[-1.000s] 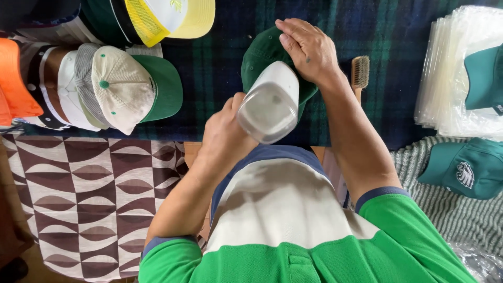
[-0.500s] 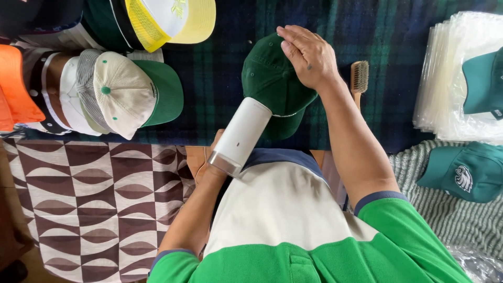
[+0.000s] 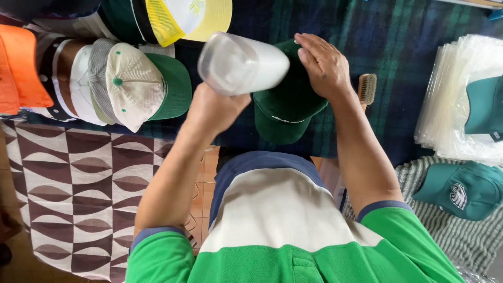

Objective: Cleaning and reshaping a green baseball cap using a wooden brush and a handheld steamer.

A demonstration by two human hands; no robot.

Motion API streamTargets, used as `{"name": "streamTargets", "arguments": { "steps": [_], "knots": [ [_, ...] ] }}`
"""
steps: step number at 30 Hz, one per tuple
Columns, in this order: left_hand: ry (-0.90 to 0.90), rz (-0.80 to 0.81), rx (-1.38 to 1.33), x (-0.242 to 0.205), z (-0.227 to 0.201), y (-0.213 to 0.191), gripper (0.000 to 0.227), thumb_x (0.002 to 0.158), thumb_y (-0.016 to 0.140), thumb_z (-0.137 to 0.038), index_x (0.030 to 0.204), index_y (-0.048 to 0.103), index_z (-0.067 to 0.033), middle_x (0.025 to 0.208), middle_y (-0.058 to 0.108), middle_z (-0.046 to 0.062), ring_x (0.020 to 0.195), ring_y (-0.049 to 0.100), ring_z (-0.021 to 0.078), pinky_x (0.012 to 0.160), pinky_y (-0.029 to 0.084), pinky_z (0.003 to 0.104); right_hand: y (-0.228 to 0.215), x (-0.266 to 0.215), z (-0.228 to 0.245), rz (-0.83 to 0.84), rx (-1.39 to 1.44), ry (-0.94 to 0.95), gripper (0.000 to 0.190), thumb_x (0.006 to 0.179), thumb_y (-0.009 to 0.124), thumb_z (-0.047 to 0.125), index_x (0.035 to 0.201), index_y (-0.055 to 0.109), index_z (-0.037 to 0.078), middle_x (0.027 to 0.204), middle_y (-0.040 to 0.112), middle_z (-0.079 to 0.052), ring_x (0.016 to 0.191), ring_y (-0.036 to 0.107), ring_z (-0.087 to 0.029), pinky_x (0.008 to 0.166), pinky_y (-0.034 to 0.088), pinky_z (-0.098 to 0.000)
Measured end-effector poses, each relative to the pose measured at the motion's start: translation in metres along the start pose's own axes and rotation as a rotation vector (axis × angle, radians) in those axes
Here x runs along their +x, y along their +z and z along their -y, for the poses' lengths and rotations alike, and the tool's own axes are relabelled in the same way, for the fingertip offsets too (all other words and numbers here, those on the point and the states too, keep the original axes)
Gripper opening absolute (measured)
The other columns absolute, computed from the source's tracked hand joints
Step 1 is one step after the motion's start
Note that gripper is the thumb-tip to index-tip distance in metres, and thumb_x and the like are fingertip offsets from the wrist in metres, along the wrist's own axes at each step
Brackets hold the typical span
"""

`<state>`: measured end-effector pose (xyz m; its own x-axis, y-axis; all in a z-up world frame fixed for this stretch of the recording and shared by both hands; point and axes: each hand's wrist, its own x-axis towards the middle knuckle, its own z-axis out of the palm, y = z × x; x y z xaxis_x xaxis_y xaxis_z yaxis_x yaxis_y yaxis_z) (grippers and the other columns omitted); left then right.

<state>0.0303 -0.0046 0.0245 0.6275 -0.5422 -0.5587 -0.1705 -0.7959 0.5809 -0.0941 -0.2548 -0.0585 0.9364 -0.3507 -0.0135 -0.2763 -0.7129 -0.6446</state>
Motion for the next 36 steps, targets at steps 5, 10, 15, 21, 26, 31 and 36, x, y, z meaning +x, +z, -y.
{"name": "streamTargets", "arguments": {
  "steps": [5, 10, 15, 21, 26, 31, 36],
  "knots": [
    [0.152, -0.016, -0.041, -0.011, 0.020, 0.005, 0.065, 0.077, 0.073, -0.034, 0.134, 0.050, -0.0103, 0.115, 0.071, 0.010, 0.094, 0.070, 0.0377, 0.075, 0.056, 0.048, 0.001, 0.000, 0.001, -0.055, -0.026, -0.059, 0.037, 0.112, 0.049, 0.025, 0.143, 0.063, 0.009, 0.143, 0.063, -0.014, 0.136, 0.055, -0.030, 0.109, 0.045, -0.0462],
    [0.072, 0.067, -0.714, 0.034, 0.045, -0.004, 0.030, 0.081, 0.070, -0.010, 0.107, 0.056, -0.0047, 0.091, 0.056, 0.010, 0.077, 0.054, 0.0223, 0.069, 0.047, 0.036, 0.002, -0.002, -0.002, -0.053, 0.006, -0.039, 0.035, 0.113, 0.051, 0.025, 0.143, 0.063, 0.012, 0.144, 0.063, -0.012, 0.138, 0.054, -0.031, 0.110, 0.045, -0.0467],
    [-0.371, 0.235, -1.063, 0.063, 0.118, 0.053, 0.026, 0.077, 0.069, -0.022, 0.088, 0.056, -0.0021, 0.063, 0.051, 0.013, 0.042, 0.049, 0.0272, 0.039, 0.043, 0.041, 0.005, -0.001, 0.001, -0.086, -0.015, -0.026, 0.035, 0.113, 0.052, 0.028, 0.142, 0.064, 0.013, 0.141, 0.065, -0.010, 0.131, 0.059, -0.030, 0.101, 0.051, -0.0460],
    [-0.416, 0.256, -1.172, 0.040, 0.139, 0.081, 0.022, 0.079, 0.065, -0.020, 0.083, 0.052, -0.0034, 0.061, 0.051, 0.010, 0.042, 0.049, 0.0224, 0.040, 0.041, 0.037, 0.019, -0.009, -0.015, -0.278, -0.146, 0.075, 0.048, 0.111, 0.045, 0.041, 0.131, 0.064, 0.002, 0.126, 0.068, -0.018, 0.111, 0.066, -0.038, 0.086, 0.053, -0.0513],
    [-0.055, 0.058, -0.963, 0.019, 0.072, 0.024, 0.020, 0.079, 0.076, -0.010, 0.071, 0.061, 0.0005, 0.051, 0.058, 0.013, 0.039, 0.064, 0.0260, 0.041, 0.059, 0.040, 0.019, -0.021, -0.028, -0.444, -0.091, -0.062, 0.024, 0.111, 0.065, 0.025, 0.121, 0.073, 0.005, 0.111, 0.069, -0.010, 0.103, 0.071, -0.035, 0.080, 0.059, -0.0445],
    [0.232, -0.050, -0.309, 0.006, 0.010, -0.022, 0.030, 0.085, 0.078, -0.018, 0.086, 0.067, 0.0093, 0.068, 0.066, 0.024, 0.066, 0.070, 0.0397, 0.059, 0.058, 0.056, 0.015, -0.040, -0.001, -0.355, 0.008, -0.011, 0.039, 0.111, 0.058, 0.019, 0.147, 0.059, 0.003, 0.138, 0.062, -0.027, 0.126, 0.058, -0.047, 0.102, 0.050, -0.0555],
    [0.286, 0.039, 0.182, 0.016, -0.064, -0.053, 0.044, 0.086, 0.069, -0.028, 0.111, 0.068, 0.0075, 0.085, 0.071, 0.023, 0.078, 0.072, 0.0448, 0.071, 0.060, 0.055, 0.022, -0.042, -0.004, -0.392, -0.026, 0.051, 0.039, 0.110, 0.060, 0.022, 0.148, 0.061, 0.013, 0.140, 0.063, -0.019, 0.125, 0.061, -0.042, 0.102, 0.052, -0.0500]
  ]
}}
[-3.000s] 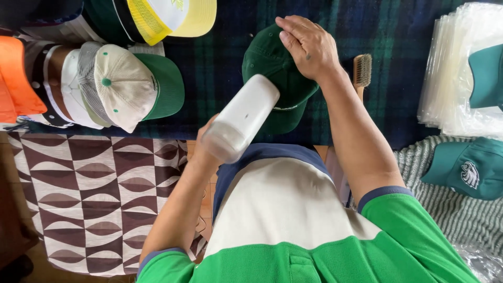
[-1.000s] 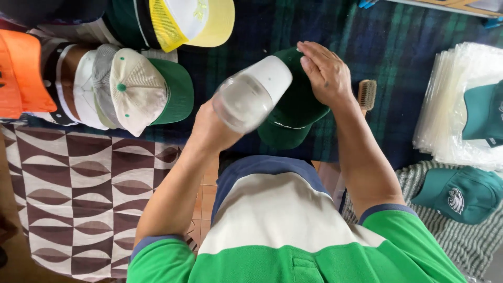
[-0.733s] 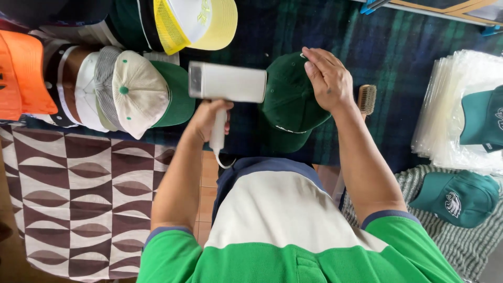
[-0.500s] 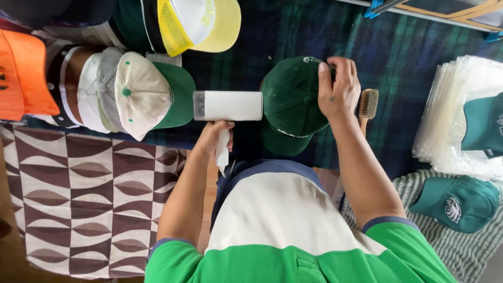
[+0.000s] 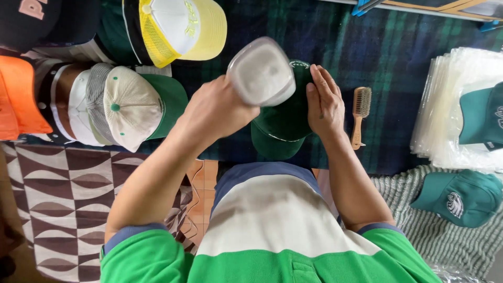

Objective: Cleaning and reshaping a green baseball cap using a wooden brush and a handheld steamer.

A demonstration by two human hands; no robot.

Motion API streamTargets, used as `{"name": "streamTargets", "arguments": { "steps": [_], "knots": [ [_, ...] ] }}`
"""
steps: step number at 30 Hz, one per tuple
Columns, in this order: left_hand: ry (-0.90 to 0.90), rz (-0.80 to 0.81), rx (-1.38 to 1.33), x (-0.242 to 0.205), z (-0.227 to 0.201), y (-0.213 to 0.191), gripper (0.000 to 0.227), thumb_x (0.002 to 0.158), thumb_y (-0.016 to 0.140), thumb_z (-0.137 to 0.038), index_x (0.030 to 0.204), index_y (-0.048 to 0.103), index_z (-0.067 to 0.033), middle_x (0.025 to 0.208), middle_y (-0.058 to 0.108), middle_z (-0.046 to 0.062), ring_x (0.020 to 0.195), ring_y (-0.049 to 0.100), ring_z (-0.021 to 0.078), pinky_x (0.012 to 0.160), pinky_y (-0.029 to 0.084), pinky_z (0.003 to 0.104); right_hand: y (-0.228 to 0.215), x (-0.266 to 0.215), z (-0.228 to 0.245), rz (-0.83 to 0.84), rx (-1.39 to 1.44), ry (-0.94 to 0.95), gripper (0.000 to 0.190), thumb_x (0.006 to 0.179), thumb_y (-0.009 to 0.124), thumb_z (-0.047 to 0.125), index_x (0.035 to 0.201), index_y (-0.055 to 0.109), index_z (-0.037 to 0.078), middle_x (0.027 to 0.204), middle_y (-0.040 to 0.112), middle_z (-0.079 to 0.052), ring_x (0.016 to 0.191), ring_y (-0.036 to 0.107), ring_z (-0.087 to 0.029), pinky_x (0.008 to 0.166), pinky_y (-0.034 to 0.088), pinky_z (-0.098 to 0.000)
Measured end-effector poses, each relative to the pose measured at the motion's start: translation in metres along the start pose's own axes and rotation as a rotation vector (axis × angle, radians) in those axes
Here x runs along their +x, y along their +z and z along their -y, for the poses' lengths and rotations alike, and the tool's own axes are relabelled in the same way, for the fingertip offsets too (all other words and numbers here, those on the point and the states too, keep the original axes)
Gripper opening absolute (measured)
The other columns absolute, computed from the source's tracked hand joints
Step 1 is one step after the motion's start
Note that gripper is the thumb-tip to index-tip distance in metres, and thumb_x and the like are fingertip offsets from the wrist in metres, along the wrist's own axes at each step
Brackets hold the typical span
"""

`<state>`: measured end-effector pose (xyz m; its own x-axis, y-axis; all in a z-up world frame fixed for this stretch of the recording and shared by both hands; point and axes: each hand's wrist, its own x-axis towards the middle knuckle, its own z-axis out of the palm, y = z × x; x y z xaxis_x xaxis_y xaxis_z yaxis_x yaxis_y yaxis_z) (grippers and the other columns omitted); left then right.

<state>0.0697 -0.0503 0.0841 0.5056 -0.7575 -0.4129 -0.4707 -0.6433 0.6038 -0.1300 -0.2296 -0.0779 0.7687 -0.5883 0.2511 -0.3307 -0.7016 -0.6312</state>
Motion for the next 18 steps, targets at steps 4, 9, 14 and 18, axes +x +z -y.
{"name": "streamTargets", "arguments": {
  "steps": [4, 9, 14, 18],
  "knots": [
    [-0.038, 0.152, 0.080, 0.003, -0.011, -0.011, 0.056, 0.082, 0.065, -0.033, 0.121, 0.060, 0.0066, 0.082, 0.068, 0.018, 0.072, 0.072, 0.0381, 0.065, 0.058, 0.049, -0.006, 0.000, 0.004, 0.048, 0.012, 0.113, 0.041, 0.111, 0.057, 0.029, 0.151, 0.056, 0.022, 0.140, 0.061, -0.020, 0.126, 0.059, -0.046, 0.103, 0.051, -0.0553],
    [-0.161, 0.248, 0.098, -0.013, -0.012, -0.021, 0.055, 0.085, 0.065, -0.039, 0.118, 0.066, 0.0041, 0.097, 0.073, 0.020, 0.092, 0.073, 0.0420, 0.079, 0.058, 0.051, -0.010, 0.003, 0.013, 0.100, 0.015, 0.178, 0.042, 0.112, 0.054, 0.033, 0.153, 0.054, 0.023, 0.142, 0.058, -0.022, 0.128, 0.056, -0.049, 0.104, 0.049, -0.0584],
    [0.068, 0.100, 0.191, 0.010, -0.005, 0.010, 0.064, 0.083, 0.061, -0.041, 0.128, 0.060, 0.0043, 0.111, 0.068, 0.023, 0.090, 0.072, 0.0443, 0.076, 0.059, 0.051, -0.007, 0.001, 0.009, 0.119, 0.049, 0.200, 0.042, 0.110, 0.051, 0.026, 0.152, 0.054, 0.027, 0.146, 0.057, -0.017, 0.130, 0.055, -0.047, 0.104, 0.050, -0.0584],
    [0.148, -0.009, 0.212, 0.041, -0.012, 0.025, 0.059, 0.080, 0.062, -0.041, 0.121, 0.064, 0.0011, 0.102, 0.068, 0.019, 0.083, 0.073, 0.0429, 0.070, 0.060, 0.049, 0.030, -0.015, -0.057, 0.090, 0.015, 0.213, 0.039, 0.107, 0.056, 0.029, 0.146, 0.061, 0.027, 0.143, 0.059, -0.010, 0.125, 0.058, -0.045, 0.099, 0.052, -0.0575]
  ]
}}
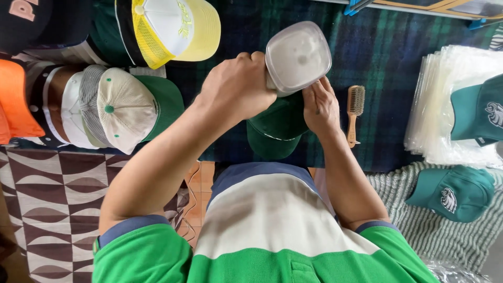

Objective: Cleaning and reshaping a green baseball cap using a wooden brush and a handheld steamer.

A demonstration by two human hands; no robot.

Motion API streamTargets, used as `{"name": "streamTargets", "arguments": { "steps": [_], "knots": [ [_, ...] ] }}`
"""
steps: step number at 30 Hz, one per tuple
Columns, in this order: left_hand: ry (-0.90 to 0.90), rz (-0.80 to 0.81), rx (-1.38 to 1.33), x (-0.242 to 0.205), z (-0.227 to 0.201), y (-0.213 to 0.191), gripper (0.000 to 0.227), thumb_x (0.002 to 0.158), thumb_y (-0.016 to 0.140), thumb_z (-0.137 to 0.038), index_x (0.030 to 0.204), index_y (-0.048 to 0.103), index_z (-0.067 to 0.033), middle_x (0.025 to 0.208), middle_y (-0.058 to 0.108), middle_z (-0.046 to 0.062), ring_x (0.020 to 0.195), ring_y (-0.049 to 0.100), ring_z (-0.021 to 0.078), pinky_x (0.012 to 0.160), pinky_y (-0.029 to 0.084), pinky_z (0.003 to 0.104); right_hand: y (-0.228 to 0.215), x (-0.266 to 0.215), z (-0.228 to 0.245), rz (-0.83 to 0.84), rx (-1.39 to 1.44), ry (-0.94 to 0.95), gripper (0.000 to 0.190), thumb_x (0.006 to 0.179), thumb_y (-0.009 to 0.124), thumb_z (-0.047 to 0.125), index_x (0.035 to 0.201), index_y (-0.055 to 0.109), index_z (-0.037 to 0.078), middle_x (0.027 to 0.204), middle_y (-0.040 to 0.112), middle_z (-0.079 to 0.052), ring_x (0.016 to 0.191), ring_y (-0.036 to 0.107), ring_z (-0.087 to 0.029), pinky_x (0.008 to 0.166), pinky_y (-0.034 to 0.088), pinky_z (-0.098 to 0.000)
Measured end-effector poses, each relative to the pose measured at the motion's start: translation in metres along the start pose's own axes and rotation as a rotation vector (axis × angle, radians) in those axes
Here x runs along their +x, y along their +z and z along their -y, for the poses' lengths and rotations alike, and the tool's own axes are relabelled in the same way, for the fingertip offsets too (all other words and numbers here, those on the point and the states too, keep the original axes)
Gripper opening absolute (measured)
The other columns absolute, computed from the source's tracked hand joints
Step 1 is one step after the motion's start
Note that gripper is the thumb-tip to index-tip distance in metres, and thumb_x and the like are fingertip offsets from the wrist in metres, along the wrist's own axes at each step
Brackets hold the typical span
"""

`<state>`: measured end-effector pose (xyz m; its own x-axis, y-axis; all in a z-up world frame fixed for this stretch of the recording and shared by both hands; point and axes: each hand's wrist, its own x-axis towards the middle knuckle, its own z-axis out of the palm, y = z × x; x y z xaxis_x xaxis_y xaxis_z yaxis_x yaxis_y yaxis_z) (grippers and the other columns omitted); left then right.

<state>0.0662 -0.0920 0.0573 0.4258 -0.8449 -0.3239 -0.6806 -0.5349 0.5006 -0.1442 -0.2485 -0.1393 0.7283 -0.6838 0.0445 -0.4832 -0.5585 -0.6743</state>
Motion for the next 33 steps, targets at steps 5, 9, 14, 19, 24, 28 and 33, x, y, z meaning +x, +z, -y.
{"name": "streamTargets", "arguments": {
  "steps": [5, 9, 14, 19, 24, 28, 33],
  "knots": [
    [0.001, 0.141, -0.001, -0.012, -0.005, -0.017, 0.051, 0.079, 0.056, -0.028, 0.114, 0.066, 0.0084, 0.094, 0.070, 0.027, 0.083, 0.072, 0.0503, 0.069, 0.060, 0.055, -0.001, -0.009, 0.006, -0.019, 0.148, 0.005, 0.037, 0.106, 0.050, 0.022, 0.138, 0.068, 0.019, 0.140, 0.059, -0.015, 0.127, 0.055, -0.046, 0.101, 0.050, -0.0557],
    [-0.077, 0.176, -0.050, 0.020, 0.004, -0.027, 0.055, 0.078, 0.059, -0.038, 0.115, 0.067, 0.0023, 0.098, 0.072, 0.025, 0.094, 0.071, 0.0507, 0.079, 0.057, 0.060, -0.016, 0.007, 0.034, 0.020, 0.143, -0.038, 0.034, 0.107, 0.053, 0.023, 0.138, 0.067, 0.019, 0.137, 0.060, -0.014, 0.124, 0.058, -0.046, 0.098, 0.052, -0.0551],
    [-0.498, 0.437, -0.428, 0.044, 0.028, -0.072, 0.043, 0.088, 0.062, -0.024, 0.128, 0.061, -0.0123, 0.095, 0.060, 0.010, 0.068, 0.058, 0.0218, 0.057, 0.051, 0.035, -0.038, 0.023, 0.050, 0.245, 0.153, 0.143, 0.046, 0.107, 0.044, 0.039, 0.149, 0.055, 0.023, 0.140, 0.047, -0.008, 0.128, 0.053, -0.024, 0.104, 0.045, -0.0417],
    [-0.652, 0.420, -0.713, 0.030, 0.121, 0.002, 0.037, 0.080, 0.067, -0.036, 0.102, 0.057, -0.0076, 0.076, 0.060, 0.010, 0.060, 0.061, 0.0241, 0.055, 0.055, 0.040, -0.035, 0.018, 0.060, 0.140, 0.176, 0.095, 0.045, 0.107, 0.048, 0.043, 0.147, 0.060, 0.025, 0.143, 0.057, -0.009, 0.131, 0.056, -0.032, 0.104, 0.048, -0.0464],
    [-0.630, 0.268, -1.183, -0.013, 0.175, 0.094, 0.039, 0.069, 0.076, -0.028, 0.095, 0.063, -0.0010, 0.060, 0.057, 0.009, 0.044, 0.060, 0.0254, 0.041, 0.057, 0.046, -0.031, 0.016, 0.060, 0.060, 0.204, 0.003, 0.039, 0.109, 0.054, 0.038, 0.145, 0.063, 0.025, 0.139, 0.064, -0.010, 0.136, 0.054, -0.037, 0.109, 0.046, -0.0491],
    [-0.602, 0.221, -1.308, -0.011, 0.187, 0.131, 0.041, 0.067, 0.079, -0.030, 0.092, 0.064, -0.0017, 0.057, 0.058, 0.008, 0.044, 0.062, 0.0245, 0.042, 0.059, 0.045, -0.033, 0.016, 0.059, 0.072, 0.232, 0.000, 0.039, 0.110, 0.053, 0.037, 0.146, 0.063, 0.024, 0.139, 0.064, -0.012, 0.136, 0.053, -0.038, 0.110, 0.045, -0.0512],
    [-0.619, 0.186, -1.325, -0.029, 0.187, 0.136, 0.043, 0.071, 0.080, -0.029, 0.097, 0.062, 0.0001, 0.056, 0.058, 0.010, 0.044, 0.062, 0.0271, 0.043, 0.059, 0.048, -0.033, 0.019, 0.057, 0.063, 0.224, -0.016, 0.039, 0.110, 0.053, 0.034, 0.146, 0.063, 0.022, 0.139, 0.064, -0.012, 0.136, 0.054, -0.038, 0.109, 0.046, -0.0509]
  ]
}}
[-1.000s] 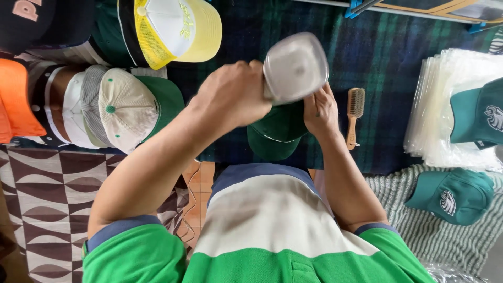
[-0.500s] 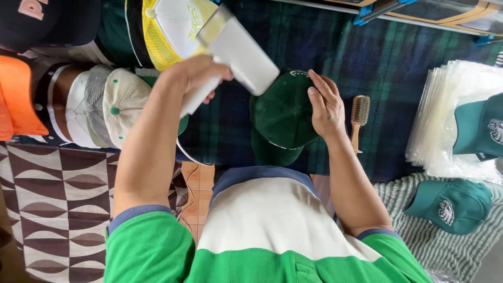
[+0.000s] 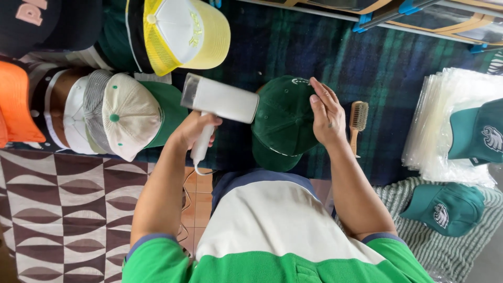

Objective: Cleaning and reshaping a green baseball cap using a wooden brush and a handheld steamer.

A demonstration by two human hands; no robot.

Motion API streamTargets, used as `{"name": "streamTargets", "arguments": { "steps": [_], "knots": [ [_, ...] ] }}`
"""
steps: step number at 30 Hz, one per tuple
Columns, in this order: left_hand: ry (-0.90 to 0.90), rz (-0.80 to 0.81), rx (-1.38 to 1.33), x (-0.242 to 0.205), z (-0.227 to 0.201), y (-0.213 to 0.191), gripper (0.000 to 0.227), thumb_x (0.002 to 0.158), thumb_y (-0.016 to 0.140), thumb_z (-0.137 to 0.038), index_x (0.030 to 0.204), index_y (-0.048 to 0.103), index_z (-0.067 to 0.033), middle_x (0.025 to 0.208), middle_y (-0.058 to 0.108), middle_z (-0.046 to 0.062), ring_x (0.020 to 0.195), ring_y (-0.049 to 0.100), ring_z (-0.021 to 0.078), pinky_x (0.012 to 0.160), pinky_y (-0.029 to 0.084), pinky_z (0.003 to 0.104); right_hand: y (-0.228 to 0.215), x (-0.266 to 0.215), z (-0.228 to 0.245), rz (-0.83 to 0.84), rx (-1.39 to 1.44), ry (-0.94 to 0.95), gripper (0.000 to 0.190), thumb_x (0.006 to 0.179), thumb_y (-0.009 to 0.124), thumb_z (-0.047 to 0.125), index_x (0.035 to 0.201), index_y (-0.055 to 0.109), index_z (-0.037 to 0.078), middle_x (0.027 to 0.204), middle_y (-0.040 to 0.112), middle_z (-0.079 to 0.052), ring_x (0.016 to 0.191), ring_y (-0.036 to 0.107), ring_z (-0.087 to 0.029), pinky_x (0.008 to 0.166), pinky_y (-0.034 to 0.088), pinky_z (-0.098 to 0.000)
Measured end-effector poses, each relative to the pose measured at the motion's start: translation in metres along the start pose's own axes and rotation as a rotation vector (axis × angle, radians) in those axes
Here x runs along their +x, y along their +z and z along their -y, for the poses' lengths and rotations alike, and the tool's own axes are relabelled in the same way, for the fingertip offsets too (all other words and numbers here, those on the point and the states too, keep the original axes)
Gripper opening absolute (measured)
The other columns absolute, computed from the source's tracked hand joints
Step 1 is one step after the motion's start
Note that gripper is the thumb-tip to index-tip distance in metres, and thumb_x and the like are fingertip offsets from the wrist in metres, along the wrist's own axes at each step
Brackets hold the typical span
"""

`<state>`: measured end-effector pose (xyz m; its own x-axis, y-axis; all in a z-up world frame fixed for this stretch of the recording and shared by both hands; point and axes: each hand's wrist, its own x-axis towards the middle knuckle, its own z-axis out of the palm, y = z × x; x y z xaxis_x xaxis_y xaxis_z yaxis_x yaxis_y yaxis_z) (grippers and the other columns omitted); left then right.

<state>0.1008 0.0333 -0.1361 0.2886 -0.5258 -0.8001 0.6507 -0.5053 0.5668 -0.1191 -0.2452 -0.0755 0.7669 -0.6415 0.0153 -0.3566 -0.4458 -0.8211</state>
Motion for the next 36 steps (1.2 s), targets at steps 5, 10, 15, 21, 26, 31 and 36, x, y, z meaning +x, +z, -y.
{"name": "streamTargets", "arguments": {
  "steps": [5, 10, 15, 21, 26, 31, 36],
  "knots": [
    [0.103, -0.072, 0.256, -0.060, -0.034, 0.018, 0.045, 0.076, 0.079, -0.011, 0.110, 0.064, 0.0145, 0.062, 0.062, 0.022, 0.050, 0.066, 0.0318, 0.048, 0.061, 0.047, 0.002, -0.003, 0.000, 0.008, -0.008, -0.006, 0.040, 0.110, 0.053, 0.033, 0.147, 0.062, 0.021, 0.140, 0.064, -0.014, 0.135, 0.054, -0.039, 0.109, 0.046, -0.0526],
    [0.242, -0.031, 0.877, -0.096, -0.134, 0.086, 0.053, 0.080, 0.078, -0.035, 0.113, 0.069, 0.0053, 0.078, 0.070, 0.020, 0.070, 0.072, 0.0380, 0.060, 0.062, 0.050, -0.006, -0.003, 0.009, 0.105, -0.008, 0.061, 0.047, 0.112, 0.040, 0.041, 0.152, 0.055, 0.022, 0.151, 0.055, -0.016, 0.143, 0.045, -0.039, 0.118, 0.036, -0.0538],
    [0.392, -0.027, 1.360, -0.074, -0.198, 0.134, 0.087, 0.073, 0.068, -0.075, 0.123, 0.066, -0.0043, 0.093, 0.073, 0.019, 0.089, 0.073, 0.0432, 0.070, 0.060, 0.058, -0.001, -0.001, -0.010, 0.088, 0.045, 0.080, 0.050, 0.113, 0.038, 0.041, 0.149, 0.057, 0.012, 0.151, 0.051, -0.027, 0.140, 0.042, -0.050, 0.116, 0.034, -0.0607],
    [-0.058, 0.132, 1.163, -0.053, -0.269, 0.142, 0.050, 0.092, 0.065, -0.033, 0.134, 0.058, -0.0068, 0.112, 0.064, 0.014, 0.080, 0.064, 0.0253, 0.070, 0.055, 0.036, -0.006, 0.002, 0.002, 0.132, -0.044, 0.228, 0.066, 0.104, 0.026, 0.053, 0.148, 0.054, 0.013, 0.156, 0.049, -0.016, 0.146, 0.045, -0.032, 0.117, 0.036, -0.0480],
    [-0.235, 0.105, 0.970, 0.004, -0.247, 0.095, 0.028, 0.088, 0.067, -0.034, 0.095, 0.063, -0.0072, 0.086, 0.064, 0.011, 0.068, 0.059, 0.0224, 0.062, 0.052, 0.036, -0.007, 0.003, 0.019, 0.133, 0.022, 0.203, 0.065, 0.104, 0.025, 0.058, 0.148, 0.054, 0.020, 0.155, 0.053, -0.007, 0.148, 0.044, -0.025, 0.116, 0.039, -0.0443],
    [-0.301, 0.104, 0.785, 0.003, -0.204, 0.052, 0.025, 0.089, 0.064, -0.028, 0.103, 0.061, -0.0079, 0.088, 0.063, 0.010, 0.071, 0.058, 0.0224, 0.063, 0.051, 0.038, -0.007, 0.002, 0.015, 0.121, 0.040, 0.174, 0.064, 0.106, 0.026, 0.057, 0.148, 0.055, 0.018, 0.155, 0.053, -0.008, 0.147, 0.045, -0.025, 0.114, 0.044, -0.0427],
    [-0.300, 0.037, 0.686, -0.056, -0.175, 0.044, 0.040, 0.090, 0.064, -0.021, 0.126, 0.053, -0.0069, 0.085, 0.062, 0.015, 0.070, 0.058, 0.0248, 0.063, 0.052, 0.040, -0.007, 0.002, 0.017, 0.135, -0.018, 0.260, 0.079, 0.097, 0.022, 0.070, 0.151, 0.047, 0.019, 0.153, 0.055, -0.010, 0.116, 0.065, -0.030, 0.093, 0.047, -0.0467]
  ]
}}
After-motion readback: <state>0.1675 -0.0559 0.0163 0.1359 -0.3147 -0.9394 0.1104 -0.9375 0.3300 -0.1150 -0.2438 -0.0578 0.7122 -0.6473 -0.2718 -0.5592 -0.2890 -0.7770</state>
